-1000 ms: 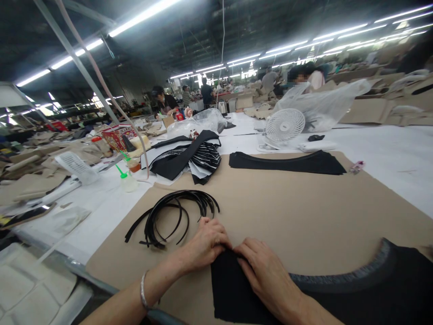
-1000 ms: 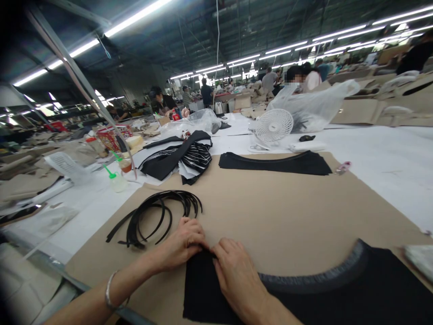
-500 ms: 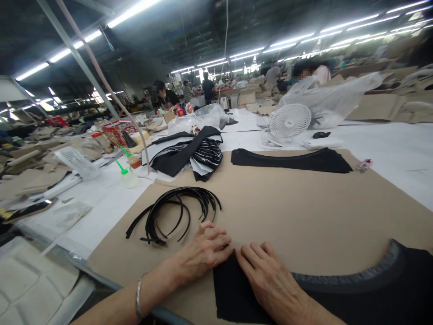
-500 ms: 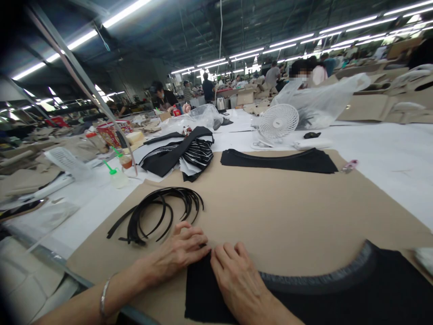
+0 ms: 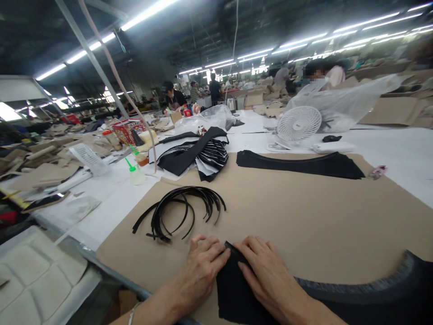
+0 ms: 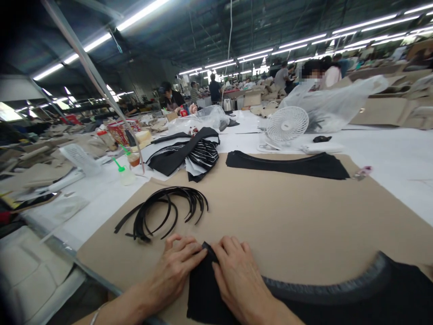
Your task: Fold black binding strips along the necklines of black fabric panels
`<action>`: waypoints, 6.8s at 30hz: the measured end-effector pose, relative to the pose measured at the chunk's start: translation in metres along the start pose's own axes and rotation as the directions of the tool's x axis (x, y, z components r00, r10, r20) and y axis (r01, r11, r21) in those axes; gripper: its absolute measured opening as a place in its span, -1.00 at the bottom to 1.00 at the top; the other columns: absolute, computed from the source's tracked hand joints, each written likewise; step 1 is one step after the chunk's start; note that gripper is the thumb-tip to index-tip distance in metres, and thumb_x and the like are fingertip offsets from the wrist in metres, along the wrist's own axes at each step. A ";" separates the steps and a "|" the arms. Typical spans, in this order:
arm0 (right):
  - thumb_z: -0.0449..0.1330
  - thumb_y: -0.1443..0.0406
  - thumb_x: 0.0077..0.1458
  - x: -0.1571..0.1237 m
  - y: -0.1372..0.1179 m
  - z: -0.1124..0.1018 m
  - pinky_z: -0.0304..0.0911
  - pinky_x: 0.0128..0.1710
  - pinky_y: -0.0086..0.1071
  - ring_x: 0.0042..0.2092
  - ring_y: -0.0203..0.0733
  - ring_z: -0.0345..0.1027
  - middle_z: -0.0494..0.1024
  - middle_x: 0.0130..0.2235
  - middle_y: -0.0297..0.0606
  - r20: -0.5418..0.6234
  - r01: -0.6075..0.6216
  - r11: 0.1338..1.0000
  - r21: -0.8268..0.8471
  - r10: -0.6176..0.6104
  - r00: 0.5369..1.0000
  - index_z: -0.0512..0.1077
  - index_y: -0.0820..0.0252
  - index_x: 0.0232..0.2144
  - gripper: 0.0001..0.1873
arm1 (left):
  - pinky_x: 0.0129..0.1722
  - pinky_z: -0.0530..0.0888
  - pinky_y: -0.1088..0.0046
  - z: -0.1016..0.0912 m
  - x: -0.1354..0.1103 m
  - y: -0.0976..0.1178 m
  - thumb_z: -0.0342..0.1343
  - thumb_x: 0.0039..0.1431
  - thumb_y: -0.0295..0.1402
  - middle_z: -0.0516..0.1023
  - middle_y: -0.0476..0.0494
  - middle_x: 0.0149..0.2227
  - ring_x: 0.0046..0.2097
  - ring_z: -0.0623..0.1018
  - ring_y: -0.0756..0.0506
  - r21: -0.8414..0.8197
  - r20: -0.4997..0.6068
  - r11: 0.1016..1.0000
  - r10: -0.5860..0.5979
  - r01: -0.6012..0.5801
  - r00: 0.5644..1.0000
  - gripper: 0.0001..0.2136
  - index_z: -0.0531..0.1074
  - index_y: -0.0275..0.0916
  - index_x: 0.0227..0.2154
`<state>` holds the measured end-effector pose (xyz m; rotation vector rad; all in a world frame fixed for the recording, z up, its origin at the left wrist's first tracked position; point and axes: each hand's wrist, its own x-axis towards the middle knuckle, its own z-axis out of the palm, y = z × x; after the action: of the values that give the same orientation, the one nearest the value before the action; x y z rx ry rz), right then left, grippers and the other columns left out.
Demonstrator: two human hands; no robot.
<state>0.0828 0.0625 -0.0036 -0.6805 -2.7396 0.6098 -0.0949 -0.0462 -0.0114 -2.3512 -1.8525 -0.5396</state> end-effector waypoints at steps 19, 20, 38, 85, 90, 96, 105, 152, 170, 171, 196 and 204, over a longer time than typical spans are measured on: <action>0.01 0.53 0.06 -0.002 0.007 0.007 -0.03 -0.18 -0.24 -0.18 -0.15 0.19 0.41 -0.15 -0.28 0.008 0.129 0.982 -0.138 -0.129 0.992 0.35 0.10 0.02 -0.51 | 0.11 0.04 0.24 0.006 -0.006 0.001 -0.20 0.39 -0.40 0.53 -0.12 -0.07 0.04 0.36 -0.10 0.063 -0.035 0.998 0.016 -0.014 0.999 -0.69 0.31 -0.21 0.10; -0.02 0.54 0.07 -0.001 0.008 0.006 -0.04 -0.17 -0.24 -0.17 -0.16 0.20 0.41 -0.13 -0.28 0.021 0.110 0.988 -0.108 -0.108 0.994 0.33 0.07 0.04 -0.48 | 0.11 0.04 0.24 0.006 -0.007 0.001 -0.19 0.39 -0.40 0.53 -0.11 -0.07 0.04 0.36 -0.10 0.061 -0.035 0.998 0.015 -0.013 0.999 -0.69 0.31 -0.20 0.09; 0.03 0.47 -0.06 -0.002 0.011 0.003 -0.02 0.03 -0.07 -0.03 -0.04 0.22 0.39 0.01 -0.12 0.087 0.215 0.959 -0.188 -0.201 0.976 0.19 0.18 0.19 -0.31 | 0.13 0.01 0.23 0.005 -0.014 0.003 -0.17 0.38 -0.42 0.50 -0.12 0.03 0.09 0.34 -0.10 0.122 -0.059 0.992 0.029 -0.022 0.998 -0.68 0.30 -0.24 0.12; 0.15 0.35 0.13 -0.026 0.018 -0.046 0.05 -0.06 -0.07 -0.09 -0.03 0.26 0.44 -0.12 -0.25 0.200 -0.059 0.998 -0.033 0.064 0.978 0.37 0.10 -0.13 -0.78 | 0.04 0.07 0.21 -0.011 -0.001 0.018 -0.16 0.18 -0.62 0.47 -0.12 -0.08 0.01 0.39 -0.12 -0.037 -0.116 0.986 -0.167 0.163 0.979 -0.64 0.44 -0.14 -0.15; 0.19 0.35 0.08 -0.022 0.023 -0.043 0.06 -0.11 -0.16 -0.15 -0.08 0.29 0.48 -0.21 -0.31 0.195 -0.141 0.988 0.063 0.126 0.973 0.36 0.12 -0.23 -0.83 | 0.02 0.11 0.10 -0.009 0.012 0.030 -0.10 0.18 -0.57 0.38 -0.14 -0.09 0.01 0.36 -0.17 -0.074 -0.082 0.954 -0.295 0.289 0.952 -0.73 0.45 -0.12 -0.28; 0.18 0.36 0.09 -0.016 0.025 -0.045 0.11 -0.13 -0.21 -0.18 -0.08 0.31 0.49 -0.23 -0.26 0.212 -0.195 0.979 0.057 0.179 0.961 0.39 0.16 -0.30 -0.92 | -0.04 0.21 0.14 -0.013 0.028 0.030 0.06 0.16 -0.43 0.37 -0.12 -0.12 0.01 0.33 -0.22 -0.015 0.070 0.848 -0.528 0.530 0.846 -0.90 0.44 -0.15 -0.41; 0.10 0.36 0.14 -0.019 0.026 -0.050 0.16 -0.21 -0.36 -0.21 -0.15 0.36 0.51 -0.26 -0.22 0.252 -0.248 0.965 0.082 0.220 0.942 0.40 0.18 -0.31 -0.92 | -0.11 0.24 0.22 -0.020 0.049 0.015 0.14 0.11 -0.40 0.43 -0.09 -0.25 -0.11 0.38 -0.20 0.175 0.101 0.796 -0.600 0.579 0.794 -0.84 0.42 -0.17 -0.21; 0.03 0.50 0.20 -0.037 0.045 -0.026 0.09 -0.14 -0.27 -0.22 -0.17 0.19 0.38 -0.27 -0.27 0.030 0.202 0.974 -0.099 -0.200 0.979 0.37 0.18 -0.32 -0.82 | -0.10 0.43 0.37 0.012 0.042 0.039 -0.06 0.30 -0.49 0.50 -0.12 -0.23 -0.17 0.44 -0.10 -0.067 0.132 0.995 0.089 -0.080 0.987 -0.79 0.43 -0.28 -0.10; 0.03 0.57 0.05 -0.035 0.037 -0.034 0.00 -0.13 -0.22 -0.25 -0.14 0.19 0.39 -0.24 -0.25 0.095 0.307 0.925 -0.224 -0.293 0.951 0.34 0.17 -0.11 -0.62 | -0.12 0.44 0.39 -0.008 0.037 0.018 -0.09 0.25 -0.57 0.52 -0.11 -0.24 -0.15 0.47 -0.08 -0.422 -0.014 0.860 -0.321 0.286 0.947 -0.72 0.51 -0.19 -0.21; 0.03 0.56 0.05 -0.034 0.037 -0.034 -0.01 -0.13 -0.21 -0.25 -0.14 0.19 0.39 -0.23 -0.26 0.096 0.302 0.928 -0.216 -0.288 0.953 0.34 0.16 -0.10 -0.61 | -0.13 0.44 0.40 -0.007 0.036 0.017 -0.10 0.24 -0.58 0.51 -0.11 -0.26 -0.16 0.47 -0.08 -0.420 0.008 0.864 -0.301 0.277 0.953 -0.71 0.51 -0.19 -0.21; 0.04 0.50 -0.01 -0.019 0.022 -0.025 -0.10 0.10 -0.05 -0.11 -0.09 0.19 0.38 -0.15 -0.23 0.128 0.308 0.938 -0.158 -0.290 0.949 0.27 0.15 0.05 -0.47 | -0.03 0.41 0.34 -0.006 0.014 0.014 -0.18 0.26 -0.59 0.47 -0.19 -0.13 -0.05 0.42 -0.10 -0.382 0.067 0.918 -0.084 0.103 0.994 -0.64 0.48 -0.21 -0.11; 0.07 0.45 0.01 -0.020 0.026 -0.016 -0.01 0.09 0.01 -0.10 -0.04 0.21 0.38 -0.14 -0.19 0.113 0.318 0.926 -0.205 -0.300 0.947 0.17 0.20 0.19 -0.36 | -0.09 0.44 0.34 -0.001 0.020 0.014 -0.20 0.24 -0.63 0.43 -0.19 -0.18 -0.12 0.42 -0.09 -0.430 0.089 0.877 -0.195 0.214 0.977 -0.62 0.40 -0.25 -0.02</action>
<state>0.1158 0.0792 -0.0043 -0.2568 -2.9311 0.2679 -0.0774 -0.0319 -0.0017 -2.4447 -2.2117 -1.0380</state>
